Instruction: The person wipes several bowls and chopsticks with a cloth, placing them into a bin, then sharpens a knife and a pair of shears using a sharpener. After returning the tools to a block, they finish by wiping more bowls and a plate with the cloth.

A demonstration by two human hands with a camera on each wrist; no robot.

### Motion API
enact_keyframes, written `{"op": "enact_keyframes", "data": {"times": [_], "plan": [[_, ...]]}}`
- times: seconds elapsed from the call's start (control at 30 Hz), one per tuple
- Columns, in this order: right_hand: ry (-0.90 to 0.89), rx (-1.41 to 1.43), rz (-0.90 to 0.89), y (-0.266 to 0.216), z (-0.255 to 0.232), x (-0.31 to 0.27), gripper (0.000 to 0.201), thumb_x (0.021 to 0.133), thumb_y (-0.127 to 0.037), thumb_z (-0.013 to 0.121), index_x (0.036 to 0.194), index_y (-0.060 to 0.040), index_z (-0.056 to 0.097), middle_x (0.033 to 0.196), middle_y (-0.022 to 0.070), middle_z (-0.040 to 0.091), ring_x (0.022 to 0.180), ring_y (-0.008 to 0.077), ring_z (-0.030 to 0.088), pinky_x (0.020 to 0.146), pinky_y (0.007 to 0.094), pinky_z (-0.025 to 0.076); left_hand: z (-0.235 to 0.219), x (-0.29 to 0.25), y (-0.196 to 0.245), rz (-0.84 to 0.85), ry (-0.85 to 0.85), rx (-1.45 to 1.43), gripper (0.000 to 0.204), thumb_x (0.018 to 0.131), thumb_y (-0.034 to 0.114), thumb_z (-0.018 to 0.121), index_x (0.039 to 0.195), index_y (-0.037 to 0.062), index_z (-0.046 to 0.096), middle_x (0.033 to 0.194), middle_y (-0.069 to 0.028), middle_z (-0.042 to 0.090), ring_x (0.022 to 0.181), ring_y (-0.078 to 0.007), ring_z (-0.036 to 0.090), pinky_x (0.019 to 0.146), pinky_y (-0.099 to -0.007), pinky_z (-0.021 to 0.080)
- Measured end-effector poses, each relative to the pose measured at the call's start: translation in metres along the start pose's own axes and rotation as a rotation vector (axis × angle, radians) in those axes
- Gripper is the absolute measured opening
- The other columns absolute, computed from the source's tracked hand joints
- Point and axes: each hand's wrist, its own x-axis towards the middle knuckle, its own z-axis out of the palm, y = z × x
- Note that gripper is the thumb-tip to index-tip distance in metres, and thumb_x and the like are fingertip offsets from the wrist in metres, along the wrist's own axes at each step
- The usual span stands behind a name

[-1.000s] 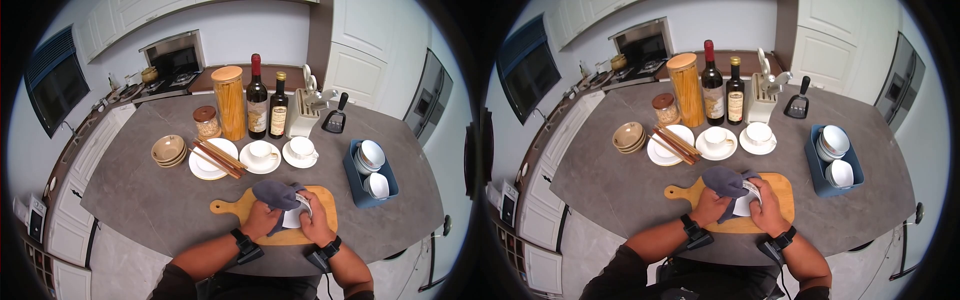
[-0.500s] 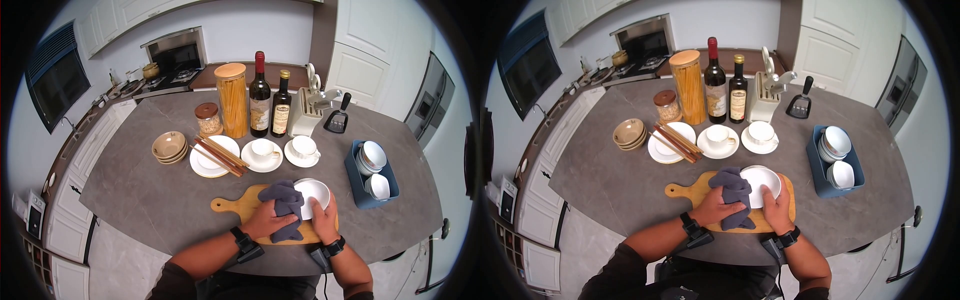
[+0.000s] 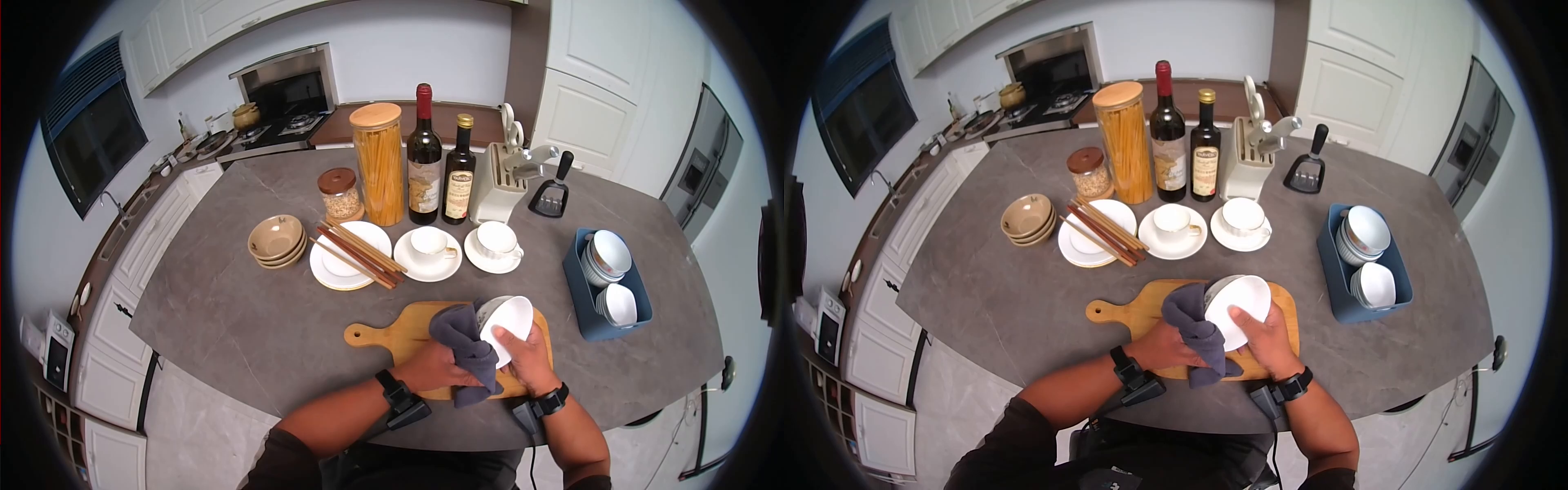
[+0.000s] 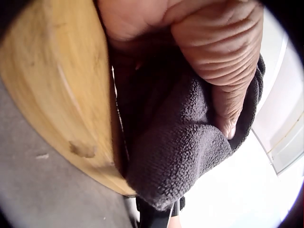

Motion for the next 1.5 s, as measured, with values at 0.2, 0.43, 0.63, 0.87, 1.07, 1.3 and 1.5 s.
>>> {"op": "enact_keyframes", "data": {"times": [0.2,0.43,0.63,0.87,1.07,1.3,1.5], "plan": [[-0.01,-0.149,0.033,-0.011,0.005,-0.002,0.025,0.107,-0.024,0.074,0.123,-0.0059,0.068,0.09,0.0008,0.075,0.065,0.0063,0.067,0.048,0.0214,0.047,-0.003,-0.002,-0.01,-0.025,-0.055,-0.008,0.099,0.08,0.018,0.099,0.161,0.0066,0.043,0.156,-0.0108,0.055,0.144,-0.0256,0.053,0.122,-0.0441,0.043],[-0.045,-0.168,0.012,-0.006,0.0,-0.001,0.029,0.105,-0.026,0.077,0.124,-0.0062,0.069,0.093,0.0015,0.077,0.065,0.0063,0.069,0.048,0.0202,0.048,-0.001,-0.002,-0.011,0.092,0.02,0.141,0.096,0.08,0.015,0.097,0.16,0.0065,0.045,0.159,-0.0138,0.053,0.146,-0.0298,0.051,0.124,-0.0453,0.041],[-0.026,-0.172,0.028,-0.006,-0.001,0.001,0.022,0.106,-0.024,0.075,0.115,-0.0045,0.073,0.086,0.0018,0.076,0.063,0.0075,0.068,0.05,0.0214,0.05,-0.003,-0.001,-0.005,-0.035,-0.025,0.122,0.087,0.086,0.012,0.093,0.159,0.0045,0.047,0.157,-0.0126,0.054,0.144,-0.0255,0.053,0.121,-0.0428,0.045],[-0.014,-0.184,-0.044,-0.001,0.0,0.001,0.022,0.107,-0.021,0.073,0.118,-0.0017,0.073,0.088,0.0028,0.076,0.066,0.0074,0.069,0.054,0.0222,0.052,0.0,-0.002,-0.011,-0.015,0.027,0.11,0.069,0.092,0.013,0.088,0.152,0.0032,0.055,0.151,-0.0123,0.06,0.139,-0.0236,0.057,0.117,-0.0421,0.048],[-0.028,-0.219,-0.05,0.0,0.001,0.0,0.026,0.108,-0.022,0.072,0.122,0.0001,0.072,0.093,0.0036,0.077,0.072,0.0072,0.07,0.056,0.0224,0.055,0.003,-0.004,-0.004,-0.001,0.066,0.096,0.05,0.098,0.014,0.081,0.143,0.0036,0.063,0.14,-0.0114,0.068,0.131,-0.024,0.065,0.112,-0.0421,0.052],[-0.027,-0.205,-0.063,-0.001,0.006,-0.002,0.027,0.108,-0.022,0.072,0.123,0.0009,0.072,0.094,0.0038,0.077,0.073,0.0066,0.07,0.059,0.0219,0.055,0.005,-0.008,-0.014,-0.084,0.103,0.1,0.048,0.101,0.012,0.078,0.143,0.0023,0.059,0.14,-0.0108,0.067,0.128,-0.0212,0.066,0.107,-0.0388,0.055],[-0.026,-0.25,-0.069,-0.001,0.008,-0.005,0.029,0.108,-0.02,0.072,0.125,0.003,0.071,0.097,0.0043,0.077,0.076,0.0078,0.071,0.06,0.0232,0.056,0.007,-0.01,-0.033,-0.07,0.204,0.095,0.045,0.103,0.011,0.075,0.143,0.0018,0.058,0.138,-0.0088,0.066,0.125,-0.0192,0.065,0.108,-0.037,0.054]]}}
